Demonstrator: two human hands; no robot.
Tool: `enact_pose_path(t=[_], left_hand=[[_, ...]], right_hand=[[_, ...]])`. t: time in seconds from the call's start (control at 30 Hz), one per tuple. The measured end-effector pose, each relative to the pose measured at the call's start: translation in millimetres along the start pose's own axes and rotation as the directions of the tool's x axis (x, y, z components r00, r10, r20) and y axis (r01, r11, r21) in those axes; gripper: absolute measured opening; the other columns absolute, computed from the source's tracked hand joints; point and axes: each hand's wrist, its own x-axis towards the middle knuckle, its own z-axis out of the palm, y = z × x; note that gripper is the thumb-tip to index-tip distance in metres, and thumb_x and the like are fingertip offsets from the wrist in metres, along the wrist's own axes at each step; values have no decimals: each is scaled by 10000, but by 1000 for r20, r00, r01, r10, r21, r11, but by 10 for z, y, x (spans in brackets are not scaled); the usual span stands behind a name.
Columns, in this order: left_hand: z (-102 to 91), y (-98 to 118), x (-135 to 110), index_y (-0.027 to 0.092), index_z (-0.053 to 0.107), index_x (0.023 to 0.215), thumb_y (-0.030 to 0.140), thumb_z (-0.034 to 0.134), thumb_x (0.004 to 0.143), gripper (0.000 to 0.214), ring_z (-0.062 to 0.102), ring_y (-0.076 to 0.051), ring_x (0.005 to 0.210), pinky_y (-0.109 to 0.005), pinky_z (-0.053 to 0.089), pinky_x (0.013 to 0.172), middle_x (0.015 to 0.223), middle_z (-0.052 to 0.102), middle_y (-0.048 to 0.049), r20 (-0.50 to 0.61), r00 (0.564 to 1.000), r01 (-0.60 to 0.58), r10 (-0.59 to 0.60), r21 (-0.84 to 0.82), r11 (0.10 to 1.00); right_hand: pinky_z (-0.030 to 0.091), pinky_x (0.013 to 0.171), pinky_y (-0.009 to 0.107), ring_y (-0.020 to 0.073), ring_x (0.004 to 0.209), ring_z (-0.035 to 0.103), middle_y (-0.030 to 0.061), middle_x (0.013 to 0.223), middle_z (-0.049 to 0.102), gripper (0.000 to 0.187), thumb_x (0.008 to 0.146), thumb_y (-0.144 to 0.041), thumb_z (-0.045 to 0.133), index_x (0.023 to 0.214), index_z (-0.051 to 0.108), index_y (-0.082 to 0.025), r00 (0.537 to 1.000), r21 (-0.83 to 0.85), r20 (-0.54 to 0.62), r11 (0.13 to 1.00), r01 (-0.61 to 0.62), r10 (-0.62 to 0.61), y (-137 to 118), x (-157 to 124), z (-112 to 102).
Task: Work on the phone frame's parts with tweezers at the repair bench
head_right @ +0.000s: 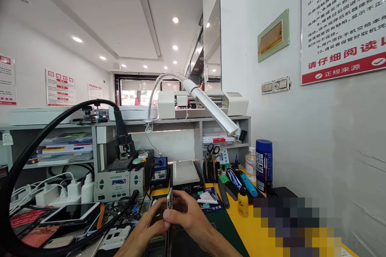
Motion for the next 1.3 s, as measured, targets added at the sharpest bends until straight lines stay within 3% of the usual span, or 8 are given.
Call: enact_pose_path(t=[0.1,0.3,0.47,0.67,0.97,1.13,1.3], left_hand=[[-2,-21,16,225,521,1363,453,632,824,596,584,-297,1036,-394,456,870,1157,649,-80,-17,999,31,-31,-7,999],[4,-72,15,252,550,1346,522,668,815,608,578,-323,1121,-405,445,943,1234,646,-87,-19,999,-28,28,23,999],[-8,-84,29,240,533,1364,542,670,812,644,574,-336,1158,-415,434,958,1273,641,-98,0,999,-49,49,12,999],[-15,-29,19,242,523,1378,448,638,832,595,581,-329,1150,-408,459,901,1270,642,-87,8,1000,-10,9,7,1000],[27,46,-32,228,537,1360,349,604,843,535,561,-322,1213,-426,430,989,1333,630,-90,-2,1000,-19,19,-20,1000],[34,33,-44,218,516,1364,427,649,831,588,567,-341,1218,-416,448,951,1268,652,-102,-24,1000,20,-21,-44,999],[31,35,-51,228,520,1351,473,659,850,575,584,-323,1167,-409,449,939,1279,640,-96,-8,1000,-24,24,-27,999]], right_hand=[[447,1014,429,317,1158,628,93,1123,719,619,723,-450,864,1257,666,-207,1000,-6,4,1000,-4,4,-12,-8,-4],[452,987,413,305,1122,632,77,1101,721,538,755,-381,826,1244,680,-212,1000,-21,6,1000,-3,3,-64,-48,6],[452,986,409,300,1106,633,78,1078,721,577,737,-402,835,1249,672,-193,1000,-19,11,1000,7,-7,-55,-41,10],[450,999,401,300,1139,633,77,1105,724,548,756,-425,842,1236,678,-216,1000,-17,19,1000,13,-13,-42,-37,3],[441,1041,428,312,1173,626,96,1139,716,609,751,-450,852,1268,650,-198,1000,-17,31,1000,1,0,-71,-38,5],[449,1019,446,319,1160,625,102,1180,696,622,768,-459,843,1302,632,-220,998,-29,51,999,-27,29,-84,-48,-3],[443,1011,431,312,1151,622,80,1127,709,565,780,-429,826,1274,652,-215,999,-24,41,1000,-15,16,-84,-45,4]])
